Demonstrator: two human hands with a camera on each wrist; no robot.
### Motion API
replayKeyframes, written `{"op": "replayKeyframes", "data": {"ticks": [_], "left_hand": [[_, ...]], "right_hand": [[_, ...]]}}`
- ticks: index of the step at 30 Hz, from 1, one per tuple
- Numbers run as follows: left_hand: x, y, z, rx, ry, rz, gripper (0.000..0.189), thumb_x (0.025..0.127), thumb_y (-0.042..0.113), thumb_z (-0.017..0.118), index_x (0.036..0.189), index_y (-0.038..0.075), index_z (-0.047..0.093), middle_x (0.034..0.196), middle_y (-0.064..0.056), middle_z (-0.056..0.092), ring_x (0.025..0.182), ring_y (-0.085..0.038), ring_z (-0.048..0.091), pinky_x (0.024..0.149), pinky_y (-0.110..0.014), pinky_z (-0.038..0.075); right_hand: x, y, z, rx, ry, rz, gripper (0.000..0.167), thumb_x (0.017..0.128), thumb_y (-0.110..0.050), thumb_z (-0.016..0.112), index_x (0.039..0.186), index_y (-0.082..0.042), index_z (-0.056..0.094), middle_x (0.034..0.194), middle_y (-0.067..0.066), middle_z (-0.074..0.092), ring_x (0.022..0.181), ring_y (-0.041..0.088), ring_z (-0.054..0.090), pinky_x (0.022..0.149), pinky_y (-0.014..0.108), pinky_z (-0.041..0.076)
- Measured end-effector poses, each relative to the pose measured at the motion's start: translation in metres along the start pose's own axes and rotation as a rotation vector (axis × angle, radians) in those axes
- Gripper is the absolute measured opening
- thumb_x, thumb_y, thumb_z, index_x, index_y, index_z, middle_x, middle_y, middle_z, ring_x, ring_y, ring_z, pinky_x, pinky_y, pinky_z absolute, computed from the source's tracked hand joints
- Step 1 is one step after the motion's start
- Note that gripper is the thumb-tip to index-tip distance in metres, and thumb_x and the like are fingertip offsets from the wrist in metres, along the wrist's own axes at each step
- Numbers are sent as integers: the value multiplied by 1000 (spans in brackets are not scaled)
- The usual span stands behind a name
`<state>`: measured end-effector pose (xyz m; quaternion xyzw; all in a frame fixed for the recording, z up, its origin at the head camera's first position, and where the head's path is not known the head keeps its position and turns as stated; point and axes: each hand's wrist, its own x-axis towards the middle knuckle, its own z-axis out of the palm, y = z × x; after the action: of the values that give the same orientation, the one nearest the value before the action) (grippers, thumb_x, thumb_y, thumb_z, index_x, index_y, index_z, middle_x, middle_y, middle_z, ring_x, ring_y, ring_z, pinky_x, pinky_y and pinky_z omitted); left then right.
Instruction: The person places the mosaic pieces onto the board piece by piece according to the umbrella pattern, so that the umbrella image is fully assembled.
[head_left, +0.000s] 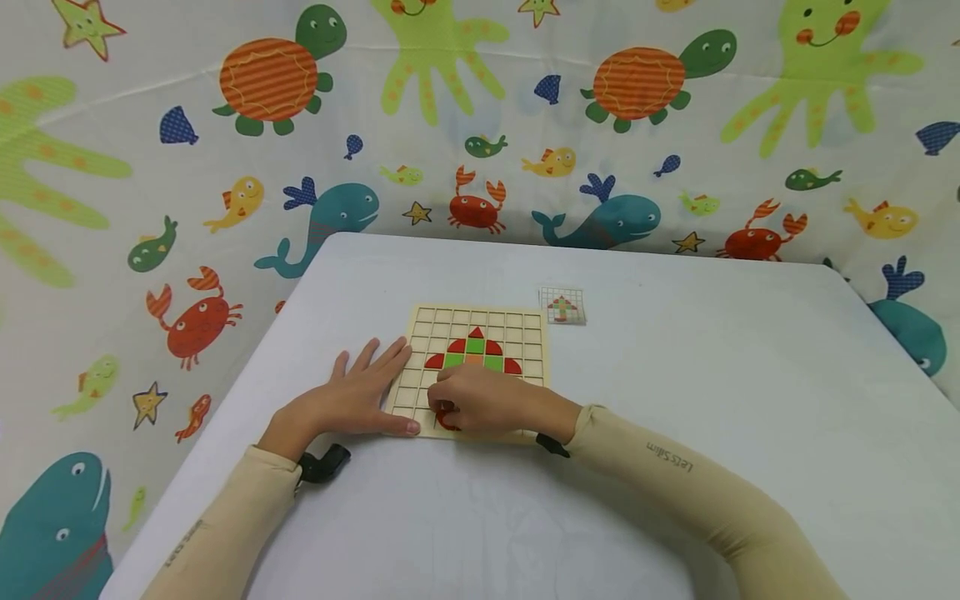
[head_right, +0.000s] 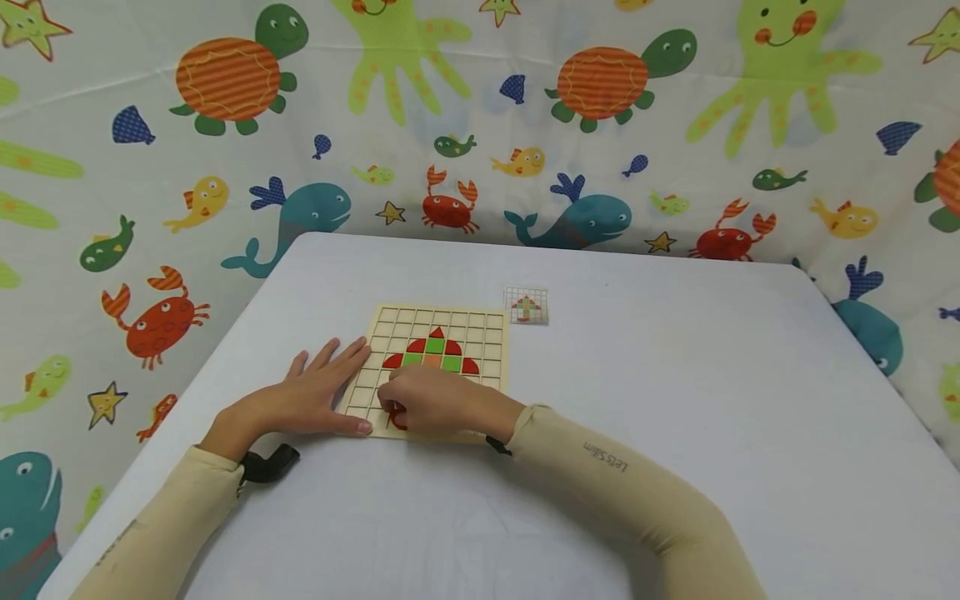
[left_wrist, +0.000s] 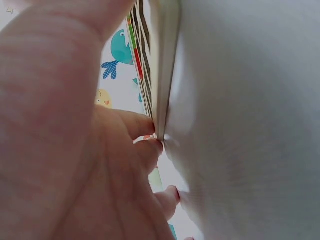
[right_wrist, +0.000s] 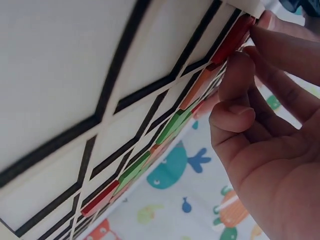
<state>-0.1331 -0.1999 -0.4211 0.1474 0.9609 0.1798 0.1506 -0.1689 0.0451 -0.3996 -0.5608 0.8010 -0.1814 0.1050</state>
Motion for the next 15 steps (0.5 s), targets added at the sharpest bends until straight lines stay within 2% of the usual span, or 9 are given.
{"op": "replayKeyframes", "data": {"ticks": [9, 13, 15], "left_hand": [[3, 1, 1, 12, -6, -6, 128, 80, 72, 80, 172, 6, 18, 179, -16, 9, 160, -51, -4, 119, -77, -8], [2, 0, 1, 11, -3, -6, 128, 81, 72, 81, 171, 6, 19, 179, -17, 9, 160, -52, -4, 119, -77, -8], [1, 0, 1, 7, -1, -2, 127, 81, 71, 80, 171, 5, 20, 179, -17, 10, 160, -52, -3, 119, -78, -7]], "right_hand": [[-6, -1, 0, -62, -31, 10, 10, 100, -10, 77, 109, -12, 80, 92, -2, 64, 83, 13, 57, 74, 18, 47], [-13, 0, -3, -18, -23, 65, 16, 103, -14, 74, 118, -12, 79, 101, -1, 66, 88, 13, 58, 78, 20, 50], [-20, 2, -9, 22, 11, 94, 20, 104, -16, 73, 123, -11, 78, 108, 0, 69, 93, 13, 61, 81, 22, 53]]}}
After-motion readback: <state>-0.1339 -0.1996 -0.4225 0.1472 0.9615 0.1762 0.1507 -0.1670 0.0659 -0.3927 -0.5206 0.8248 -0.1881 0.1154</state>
